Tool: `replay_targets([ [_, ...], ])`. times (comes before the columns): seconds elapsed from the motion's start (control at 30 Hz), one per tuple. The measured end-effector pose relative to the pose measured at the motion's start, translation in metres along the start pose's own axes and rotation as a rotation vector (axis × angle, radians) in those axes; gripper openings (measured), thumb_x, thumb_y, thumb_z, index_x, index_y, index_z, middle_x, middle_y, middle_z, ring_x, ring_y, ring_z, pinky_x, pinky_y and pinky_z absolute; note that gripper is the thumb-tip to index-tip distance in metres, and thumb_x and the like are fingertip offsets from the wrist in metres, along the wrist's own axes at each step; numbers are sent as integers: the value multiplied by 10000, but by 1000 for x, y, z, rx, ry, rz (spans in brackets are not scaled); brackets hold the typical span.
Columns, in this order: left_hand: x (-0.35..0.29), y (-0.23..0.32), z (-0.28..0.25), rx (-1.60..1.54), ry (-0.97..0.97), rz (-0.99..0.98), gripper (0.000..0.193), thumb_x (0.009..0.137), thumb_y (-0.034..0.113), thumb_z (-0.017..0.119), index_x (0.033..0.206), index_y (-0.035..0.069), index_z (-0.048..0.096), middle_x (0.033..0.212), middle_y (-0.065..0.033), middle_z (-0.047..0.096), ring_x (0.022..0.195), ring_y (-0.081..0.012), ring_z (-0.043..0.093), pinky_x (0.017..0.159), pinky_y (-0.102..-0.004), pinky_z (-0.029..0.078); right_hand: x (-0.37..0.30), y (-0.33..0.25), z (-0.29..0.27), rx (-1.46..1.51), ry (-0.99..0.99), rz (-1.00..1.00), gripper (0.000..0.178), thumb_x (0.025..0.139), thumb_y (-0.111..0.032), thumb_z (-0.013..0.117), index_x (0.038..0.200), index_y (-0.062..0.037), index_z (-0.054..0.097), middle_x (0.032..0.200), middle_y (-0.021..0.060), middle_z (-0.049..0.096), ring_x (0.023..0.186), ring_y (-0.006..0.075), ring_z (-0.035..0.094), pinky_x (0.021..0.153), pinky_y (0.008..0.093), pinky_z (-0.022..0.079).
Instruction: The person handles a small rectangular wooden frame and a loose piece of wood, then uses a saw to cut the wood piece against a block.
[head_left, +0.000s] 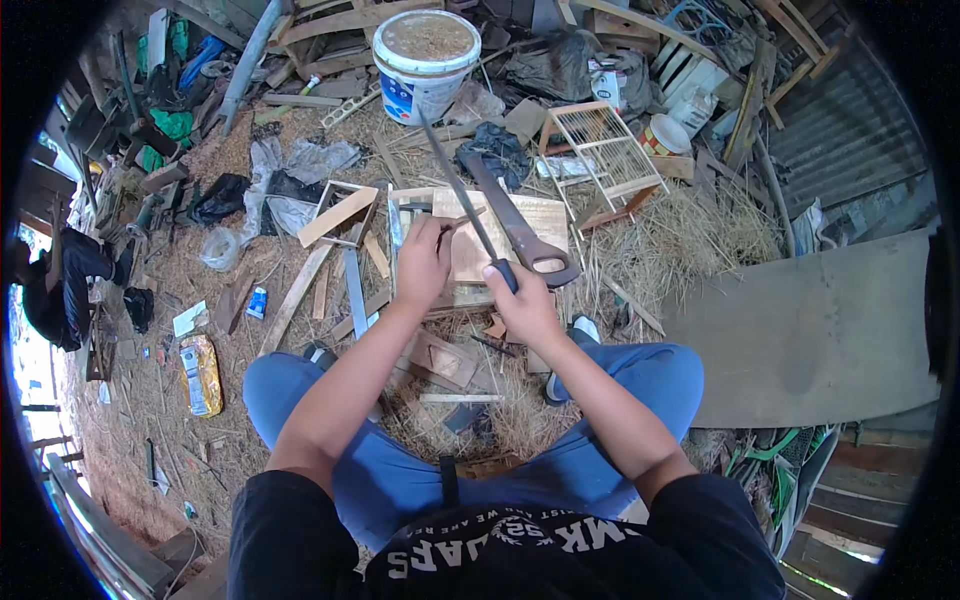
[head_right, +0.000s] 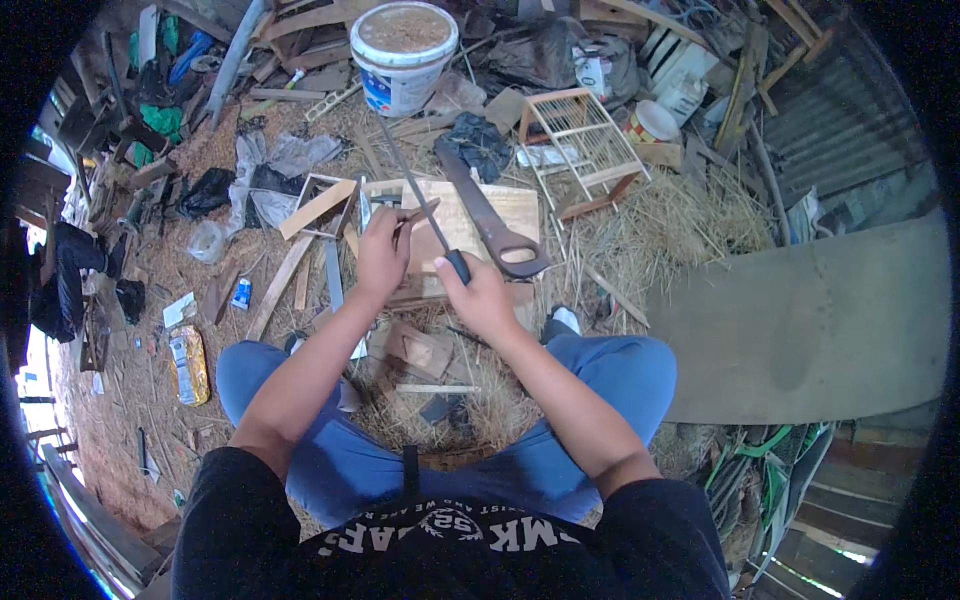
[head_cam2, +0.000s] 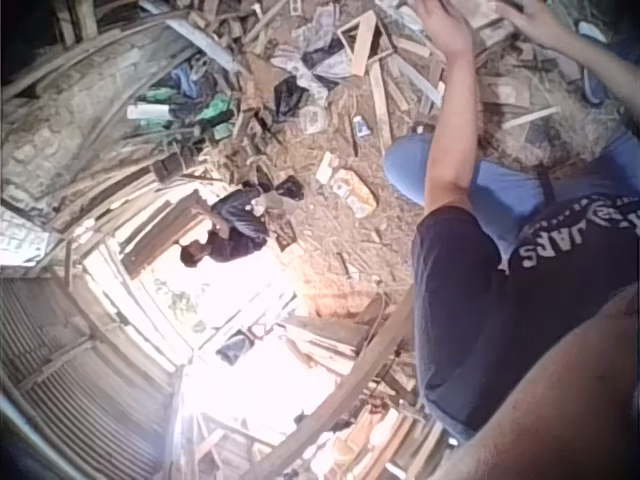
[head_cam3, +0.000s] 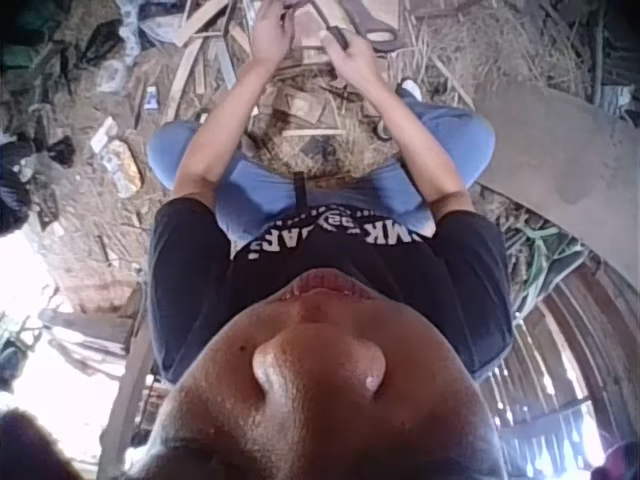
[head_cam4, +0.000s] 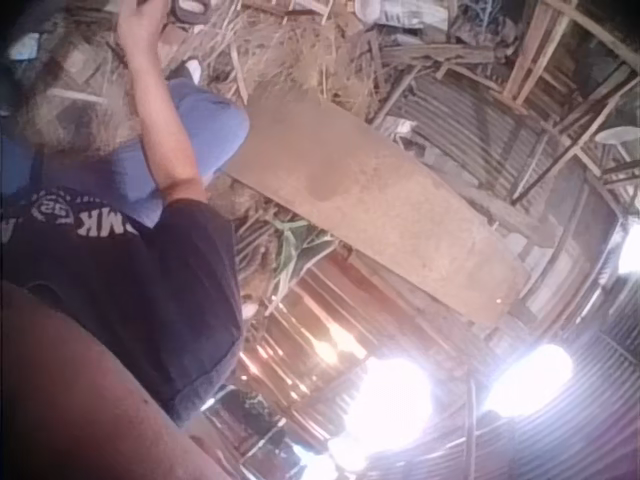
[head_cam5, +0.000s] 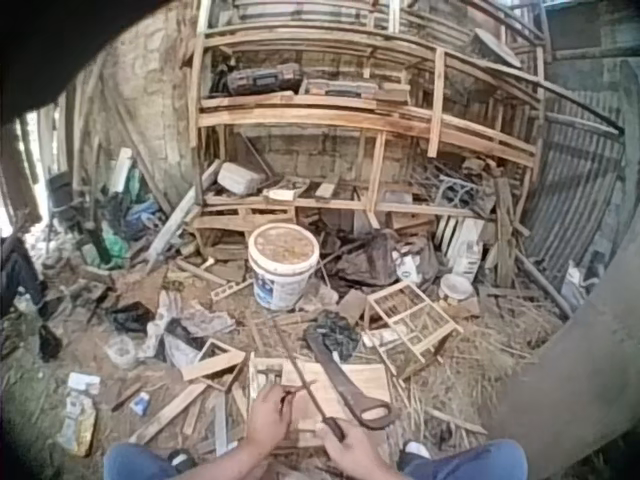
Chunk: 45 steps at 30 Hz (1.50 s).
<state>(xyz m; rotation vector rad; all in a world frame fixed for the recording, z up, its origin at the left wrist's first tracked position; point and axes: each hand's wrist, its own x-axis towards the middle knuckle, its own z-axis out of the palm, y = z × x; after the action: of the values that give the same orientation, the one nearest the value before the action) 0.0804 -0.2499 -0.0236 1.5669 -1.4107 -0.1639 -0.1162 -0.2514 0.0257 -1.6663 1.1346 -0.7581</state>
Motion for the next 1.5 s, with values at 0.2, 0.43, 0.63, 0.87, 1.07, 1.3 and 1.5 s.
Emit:
replay_targets([
  [0.2,6,5,2,50,-83,9,95,932,23,631,1011,-20,660,1006,-228,640,895,-464,641,805,-507,531,9,15,-4,-97,-49,43,474,1010,-439,633,897,20,670,645,154,603,612,247,604,625,416,477],
  [0.43,2,17,-7,-60,-49,49,66,914,-5,638,958,-51,621,940,-237,614,897,-471,611,783,-504,493,1,16,1,-6,0,0,508,1009,-471,631,951,31,682,732,186,651,692,307,639,705,434,507],
  [0.63,7,-17,3,-88,-113,44,171,900,87,719,992,-34,639,891,-220,610,810,-409,620,738,-452,508,25,7,-4,92,-170,271,538,1024,-500,599,852,7,650,641,82,594,549,208,585,552,367,447],
  [0.87,16,-2,-35,-40,-440,-159,272,938,260,766,1013,10,688,877,-165,687,767,-300,688,700,-388,533,9,-26,-25,614,-346,548,434,1042,-459,635,854,-107,465,578,-40,393,408,98,379,408,315,339],
  [1.07,0,-22,-44,-176,-537,-310,312,1001,288,691,1003,-24,698,755,-196,682,691,-337,681,669,-411,529,-12,-45,-20,812,-449,590,306,1047,-310,650,891,-133,455,585,-44,399,415,91,371,421,310,346],
  [1.3,-20,-28,-63,-48,-471,-155,303,988,281,708,980,-21,717,746,-182,682,655,-312,659,644,-412,520,-20,-39,-10,1137,-598,770,256,1069,-255,586,863,-139,486,558,-81,385,391,59,356,444,281,363],
  [1.5,-29,-8,-80,-29,-471,-204,261,984,258,705,976,-2,722,734,-185,676,663,-334,675,646,-415,523,-22,-22,-2,1386,-736,818,243,1077,-246,546,864,-141,494,537,-94,369,381,54,360,437,278,367],
])
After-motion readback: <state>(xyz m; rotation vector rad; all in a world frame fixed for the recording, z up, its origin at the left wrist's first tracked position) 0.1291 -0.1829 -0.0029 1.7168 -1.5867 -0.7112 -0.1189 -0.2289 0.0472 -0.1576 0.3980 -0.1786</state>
